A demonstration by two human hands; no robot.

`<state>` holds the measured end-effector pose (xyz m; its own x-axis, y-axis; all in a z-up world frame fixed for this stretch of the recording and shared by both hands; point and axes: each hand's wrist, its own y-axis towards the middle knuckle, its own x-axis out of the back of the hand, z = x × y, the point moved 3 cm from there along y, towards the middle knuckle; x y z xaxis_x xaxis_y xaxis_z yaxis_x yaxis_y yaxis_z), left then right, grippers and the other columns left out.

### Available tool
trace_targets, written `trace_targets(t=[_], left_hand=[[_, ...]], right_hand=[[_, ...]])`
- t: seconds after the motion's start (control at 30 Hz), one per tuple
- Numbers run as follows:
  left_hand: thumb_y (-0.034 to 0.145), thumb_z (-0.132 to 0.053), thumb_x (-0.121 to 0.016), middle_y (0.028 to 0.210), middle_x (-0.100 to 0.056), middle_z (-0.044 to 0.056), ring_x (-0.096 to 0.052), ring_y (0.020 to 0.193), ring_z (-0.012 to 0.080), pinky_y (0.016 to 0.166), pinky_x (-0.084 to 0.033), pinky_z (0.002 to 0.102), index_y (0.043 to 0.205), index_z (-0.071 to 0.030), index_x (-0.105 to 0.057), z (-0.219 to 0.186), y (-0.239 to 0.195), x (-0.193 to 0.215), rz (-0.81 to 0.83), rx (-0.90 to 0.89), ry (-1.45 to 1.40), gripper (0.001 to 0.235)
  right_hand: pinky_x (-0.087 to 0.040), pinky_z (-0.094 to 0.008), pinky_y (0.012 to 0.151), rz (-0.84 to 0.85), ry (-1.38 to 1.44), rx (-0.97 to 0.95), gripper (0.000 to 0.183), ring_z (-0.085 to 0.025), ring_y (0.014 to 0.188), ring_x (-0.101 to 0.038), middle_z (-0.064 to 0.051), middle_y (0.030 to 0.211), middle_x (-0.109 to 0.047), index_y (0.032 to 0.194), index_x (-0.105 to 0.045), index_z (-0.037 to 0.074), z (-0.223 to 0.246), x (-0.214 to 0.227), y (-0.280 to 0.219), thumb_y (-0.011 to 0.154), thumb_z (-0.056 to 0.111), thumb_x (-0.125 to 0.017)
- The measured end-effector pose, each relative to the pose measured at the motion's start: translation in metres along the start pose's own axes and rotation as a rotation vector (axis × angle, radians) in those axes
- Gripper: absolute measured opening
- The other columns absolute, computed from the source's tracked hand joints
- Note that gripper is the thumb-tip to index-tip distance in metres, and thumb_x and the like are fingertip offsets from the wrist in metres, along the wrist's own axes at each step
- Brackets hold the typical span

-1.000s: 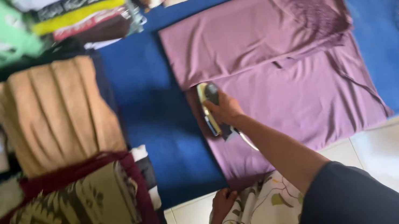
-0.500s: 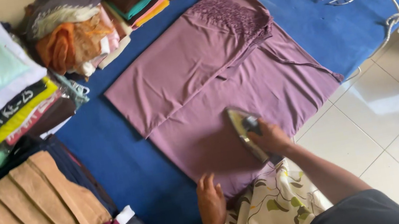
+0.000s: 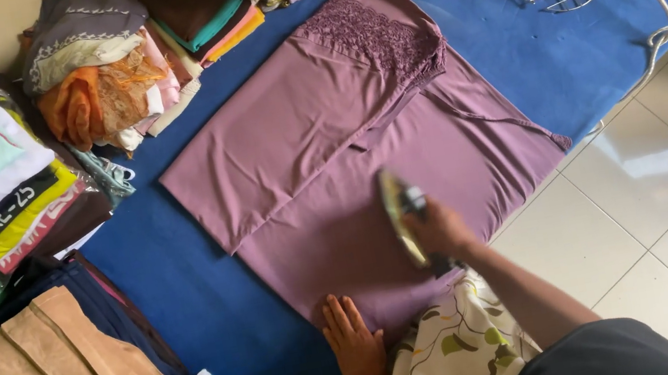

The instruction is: Ironing a purple garment on an ironing board.

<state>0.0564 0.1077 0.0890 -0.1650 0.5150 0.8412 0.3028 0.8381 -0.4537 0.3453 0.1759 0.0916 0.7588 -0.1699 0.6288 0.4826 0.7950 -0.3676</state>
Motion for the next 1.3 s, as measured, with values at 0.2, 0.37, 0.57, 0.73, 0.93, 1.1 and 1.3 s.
trace_targets(t=[0.2, 0.37, 0.57, 0.73, 0.93, 1.1, 1.3], left_hand=[[0.079, -0.038, -0.08, 0.164, -0.012, 0.023, -0.018, 0.152, 0.041, 0.117, -0.026, 0.059, 0.154, -0.001, -0.022, -0.004, 0.005, -0.006, -0.035, 0.006, 0.096, 0.103], [0.074, -0.037, -0.082, 0.167, -0.014, 0.025, -0.018, 0.15, 0.0439, 0.113, -0.029, 0.062, 0.157, -0.002, -0.023, 0.0, 0.008, -0.015, -0.147, -0.043, 0.042, 0.108], [0.063, -0.038, -0.086, 0.167, -0.015, 0.025, -0.021, 0.149, 0.0457, 0.111, -0.031, 0.064, 0.157, -0.007, -0.024, 0.018, 0.021, -0.046, -0.141, -0.03, 0.062, 0.116], [0.059, -0.04, -0.087, 0.167, -0.018, 0.023, -0.024, 0.148, 0.0462, 0.108, -0.033, 0.065, 0.157, -0.009, -0.026, 0.024, 0.025, -0.06, -0.2, -0.022, 0.065, 0.119], [0.062, -0.039, -0.086, 0.165, -0.017, 0.023, -0.024, 0.149, 0.044, 0.11, -0.032, 0.065, 0.158, -0.008, -0.025, 0.013, 0.029, -0.048, -0.15, 0.037, 0.067, 0.117], [0.075, -0.032, -0.08, 0.167, -0.019, 0.02, -0.023, 0.153, 0.0426, 0.116, -0.03, 0.063, 0.156, -0.005, -0.026, -0.006, 0.014, -0.025, -0.212, 0.022, 0.009, 0.102], [0.082, -0.034, -0.078, 0.17, -0.008, 0.008, -0.005, 0.157, 0.0368, 0.114, -0.013, 0.078, 0.159, -0.022, -0.02, -0.025, 0.006, -0.016, 0.011, 0.317, 0.092, 0.097]], right_hand=[[-0.058, -0.05, 0.084, 0.304, -0.291, 0.066, 0.075, -0.043, 0.096, -0.071, -0.03, 0.103, -0.071, 0.146, -0.045, 0.009, 0.046, -0.007, 0.005, 0.089, 0.049, -0.073], [-0.059, -0.049, 0.077, 0.124, -0.304, -0.032, 0.056, -0.042, 0.086, -0.074, -0.026, 0.097, -0.074, 0.129, -0.057, 0.006, -0.027, 0.055, 0.066, 0.093, 0.047, -0.071], [-0.057, -0.041, 0.066, -0.125, 0.012, -0.008, 0.054, -0.027, 0.072, -0.074, -0.015, 0.09, -0.077, 0.129, -0.063, 0.01, -0.054, 0.177, 0.1, 0.083, 0.037, -0.072], [-0.06, -0.041, 0.072, 0.037, -0.231, -0.239, 0.053, -0.031, 0.074, -0.077, -0.018, 0.088, -0.076, 0.128, -0.064, 0.013, -0.05, 0.216, 0.141, 0.086, 0.045, -0.074], [-0.057, -0.051, 0.077, 0.082, -0.495, 0.142, 0.055, -0.043, 0.089, -0.072, -0.023, 0.096, -0.074, 0.121, -0.064, 0.01, -0.047, 0.22, 0.233, 0.087, 0.052, -0.071], [-0.055, -0.056, 0.079, 0.093, -0.61, 0.22, 0.053, -0.049, 0.091, -0.069, -0.027, 0.099, -0.071, 0.122, -0.061, 0.008, -0.05, 0.217, 0.263, 0.091, 0.049, -0.069], [-0.056, -0.051, 0.083, 0.221, -0.564, 0.365, 0.048, -0.044, 0.093, -0.071, -0.023, 0.1, -0.074, 0.12, -0.067, 0.013, -0.059, 0.229, 0.224, 0.085, 0.045, -0.072]])
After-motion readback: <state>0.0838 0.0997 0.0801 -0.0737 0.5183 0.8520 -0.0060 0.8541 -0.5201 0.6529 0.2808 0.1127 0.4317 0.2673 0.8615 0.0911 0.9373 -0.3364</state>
